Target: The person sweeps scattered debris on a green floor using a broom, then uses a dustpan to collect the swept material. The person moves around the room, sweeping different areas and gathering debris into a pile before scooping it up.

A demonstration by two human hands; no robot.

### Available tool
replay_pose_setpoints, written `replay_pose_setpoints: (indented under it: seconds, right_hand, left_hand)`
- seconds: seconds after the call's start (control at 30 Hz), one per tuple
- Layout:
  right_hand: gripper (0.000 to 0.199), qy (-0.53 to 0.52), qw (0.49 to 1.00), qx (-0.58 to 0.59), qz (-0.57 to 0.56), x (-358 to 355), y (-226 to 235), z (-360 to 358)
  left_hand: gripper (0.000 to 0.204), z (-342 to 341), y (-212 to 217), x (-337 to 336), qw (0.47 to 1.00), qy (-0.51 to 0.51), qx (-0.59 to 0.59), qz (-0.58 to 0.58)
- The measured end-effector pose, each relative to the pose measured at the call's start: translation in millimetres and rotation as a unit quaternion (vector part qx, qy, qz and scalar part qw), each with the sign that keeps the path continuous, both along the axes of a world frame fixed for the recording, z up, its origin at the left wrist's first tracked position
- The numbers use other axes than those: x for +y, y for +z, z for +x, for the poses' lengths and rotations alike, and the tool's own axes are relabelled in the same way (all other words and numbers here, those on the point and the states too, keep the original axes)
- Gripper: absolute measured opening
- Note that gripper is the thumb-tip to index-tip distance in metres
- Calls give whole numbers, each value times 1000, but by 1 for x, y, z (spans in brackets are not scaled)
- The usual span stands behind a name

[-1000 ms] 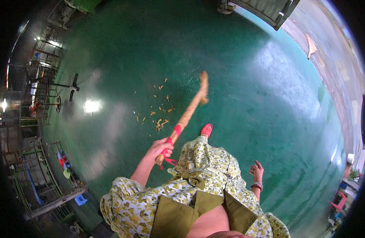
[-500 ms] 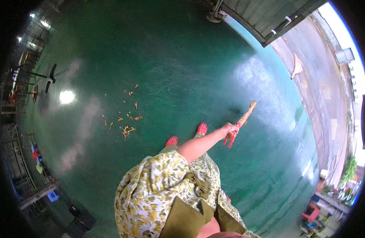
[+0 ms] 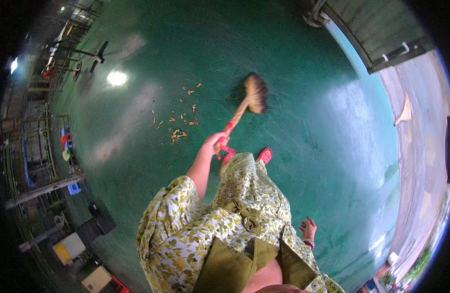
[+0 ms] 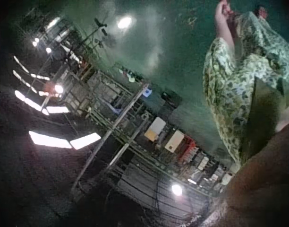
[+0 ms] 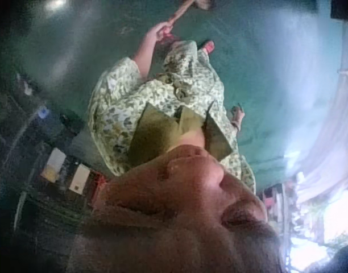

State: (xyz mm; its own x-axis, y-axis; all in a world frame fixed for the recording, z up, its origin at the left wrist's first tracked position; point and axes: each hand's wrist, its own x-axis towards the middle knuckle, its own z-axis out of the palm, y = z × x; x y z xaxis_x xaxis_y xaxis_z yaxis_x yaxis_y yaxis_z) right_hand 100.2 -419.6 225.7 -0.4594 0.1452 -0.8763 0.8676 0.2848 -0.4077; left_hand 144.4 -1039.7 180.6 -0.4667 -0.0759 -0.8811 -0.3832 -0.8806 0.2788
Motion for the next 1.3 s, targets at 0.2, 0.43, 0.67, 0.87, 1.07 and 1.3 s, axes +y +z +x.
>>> replay_pose_setpoints:
  seconds: [0.2,0.43,0.67,0.87,1.07,1.3]
  right_hand:
    - [35,76,996,-25,-43,-46,-23,-84]
    - [33,136,987,-38,-73,-109,-54,-151]
    - [36,190,978,-10,-80,-220,-49,-241]
    - [39,100,985,39,-135,-250,-19,-294]
    - [31,141,990,-11,-18,-193,-19,-308]
    - [39,184,981,-58,15,-227,12,-425]
  left_hand:
    - [12,54,37,-22,984,139,-46,-106]
    - [25,53,183,-11,980,158,1,-123]
    - [44,-102,174,-77,984,-57,165,-13]
    - [20,-384,53,-67,944,-202,251,-68]
    - [7,-562,0,-56,980,-100,172,-11]
    - [10,-541,-75,-196,980,-3,201,-4]
